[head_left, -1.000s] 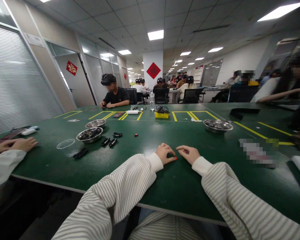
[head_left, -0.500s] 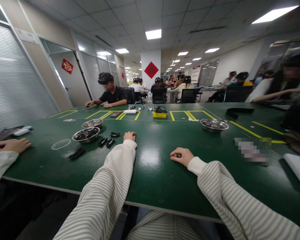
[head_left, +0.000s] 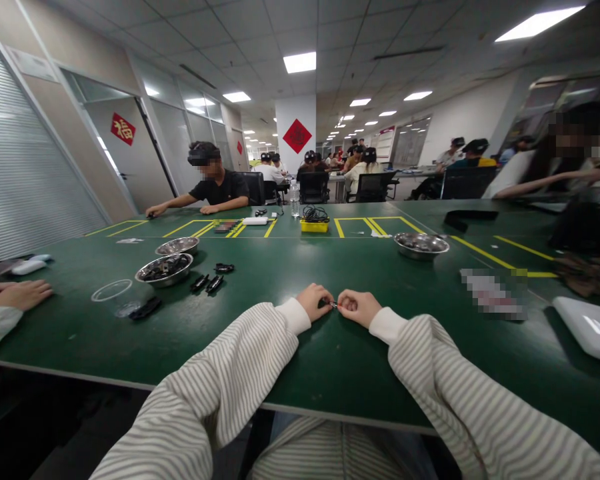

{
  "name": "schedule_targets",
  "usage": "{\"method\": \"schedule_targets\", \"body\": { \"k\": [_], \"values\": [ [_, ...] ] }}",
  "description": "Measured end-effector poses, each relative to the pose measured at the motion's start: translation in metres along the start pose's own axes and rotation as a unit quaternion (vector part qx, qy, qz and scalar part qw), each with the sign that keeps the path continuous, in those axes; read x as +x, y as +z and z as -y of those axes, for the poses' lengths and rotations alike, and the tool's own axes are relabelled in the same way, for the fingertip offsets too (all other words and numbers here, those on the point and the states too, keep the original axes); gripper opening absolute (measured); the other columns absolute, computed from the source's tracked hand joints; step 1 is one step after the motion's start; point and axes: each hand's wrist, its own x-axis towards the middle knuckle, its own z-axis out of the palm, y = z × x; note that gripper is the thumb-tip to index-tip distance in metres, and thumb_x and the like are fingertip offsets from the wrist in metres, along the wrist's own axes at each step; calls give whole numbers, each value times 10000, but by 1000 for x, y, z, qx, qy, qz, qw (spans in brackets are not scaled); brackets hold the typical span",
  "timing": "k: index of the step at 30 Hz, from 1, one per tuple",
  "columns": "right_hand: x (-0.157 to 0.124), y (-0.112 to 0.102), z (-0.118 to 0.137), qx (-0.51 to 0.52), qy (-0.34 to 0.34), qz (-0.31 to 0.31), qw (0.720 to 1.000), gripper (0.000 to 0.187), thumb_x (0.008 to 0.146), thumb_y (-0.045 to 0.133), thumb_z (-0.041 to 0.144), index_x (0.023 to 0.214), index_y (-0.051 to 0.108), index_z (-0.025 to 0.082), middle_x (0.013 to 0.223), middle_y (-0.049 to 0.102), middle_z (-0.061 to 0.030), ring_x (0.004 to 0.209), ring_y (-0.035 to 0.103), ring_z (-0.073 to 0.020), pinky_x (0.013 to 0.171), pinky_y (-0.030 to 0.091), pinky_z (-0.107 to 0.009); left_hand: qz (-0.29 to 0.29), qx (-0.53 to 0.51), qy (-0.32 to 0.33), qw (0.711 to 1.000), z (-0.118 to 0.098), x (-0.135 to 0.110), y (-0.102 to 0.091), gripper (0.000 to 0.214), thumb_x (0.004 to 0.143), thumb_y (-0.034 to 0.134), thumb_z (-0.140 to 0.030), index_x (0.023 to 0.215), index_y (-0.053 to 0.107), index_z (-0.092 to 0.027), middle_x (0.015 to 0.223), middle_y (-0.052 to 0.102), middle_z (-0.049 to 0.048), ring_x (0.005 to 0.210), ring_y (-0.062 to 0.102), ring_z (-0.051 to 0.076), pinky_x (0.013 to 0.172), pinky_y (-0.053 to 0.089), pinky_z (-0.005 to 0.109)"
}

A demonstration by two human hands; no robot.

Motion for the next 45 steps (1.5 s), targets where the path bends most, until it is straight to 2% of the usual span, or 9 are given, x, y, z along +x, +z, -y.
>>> {"method": "schedule_targets", "body": {
  "k": [2, 6, 13, 19, 26, 31, 36, 40, 45],
  "values": [
    [0, 0, 0, -20, -24, 4, 1000, 87, 620, 472, 215, 665, 518, 157, 510, 507, 27, 429, 415, -56, 455, 355, -173, 0, -3, 9, 1000, -7, 0, 1, 125, 678, 492, -255, 749, 545, -167, 754, 536, 19, 728, 441, 118, 709, 341, 241],
    [-1, -2, 0, -59, -66, 8, 996, 72, 622, 470, 191, 639, 531, 157, 542, 502, 16, 459, 415, -61, 467, 346, -178, 1, -11, 5, 1000, -9, 0, -2, 130, 682, 485, -262, 742, 547, -165, 752, 533, 24, 732, 439, 121, 709, 338, 244],
    [1, -2, -5, -78, -55, 0, 995, 107, 605, 524, 216, 682, 553, 149, 546, 521, 12, 489, 422, -74, 485, 343, -189, 9, -11, -11, 1000, -10, -1, -5, 132, 662, 500, -273, 725, 548, -167, 736, 523, 22, 728, 441, 129, 676, 352, 239],
    [2, -3, -9, -113, -51, -2, 992, 131, 619, 541, 278, 675, 600, 175, 547, 551, 0, 523, 433, -94, 521, 352, -210, 2, -10, 1, 1000, -10, -2, -6, 128, 622, 527, -260, 694, 547, -157, 714, 527, 20, 697, 441, 122, 687, 351, 240],
    [0, -5, -2, -26, 15, 4, 1000, 133, 592, 563, 255, 672, 607, 159, 574, 597, -4, 513, 506, -86, 513, 388, -198, 6, -18, 21, 1000, -8, -2, -4, 173, 662, 503, -320, 723, 558, -167, 725, 536, 20, 707, 441, 121, 666, 354, 231],
    [0, -3, -2, 43, 44, 11, 998, 160, 577, 554, 207, 719, 589, 141, 615, 623, -21, 543, 549, -96, 495, 406, -186, 14, -16, -1, 1000, -7, -2, -3, 193, 669, 503, -344, 729, 563, -171, 689, 530, 11, 677, 445, 114, 632, 355, 223],
    [0, -3, -2, 52, 46, 1, 998, 140, 589, 528, 194, 701, 586, 134, 611, 620, -27, 501, 531, -84, 469, 408, -182, 21, -17, -8, 1000, -9, -1, -4, 205, 656, 523, -308, 810, 551, -176, 651, 503, -7, 635, 447, 101, 590, 356, 205],
    [0, -2, -2, 54, 39, 4, 998, 147, 594, 525, 210, 705, 585, 134, 621, 621, -29, 484, 522, -80, 474, 416, -188, 23, -17, 0, 1000, -10, 0, -5, 175, 668, 511, -275, 801, 557, -170, 694, 512, 4, 674, 460, 104, 624, 365, 206],
    [-1, -3, 0, 77, 40, 21, 996, 158, 620, 503, 239, 722, 572, 140, 668, 633, -38, 542, 559, -102, 493, 433, -199, 38, 5, 18, 999, -10, -1, -5, 219, 698, 477, -255, 898, 537, -190, 742, 532, 8, 713, 469, 109, 669, 371, 214]
  ]
}}
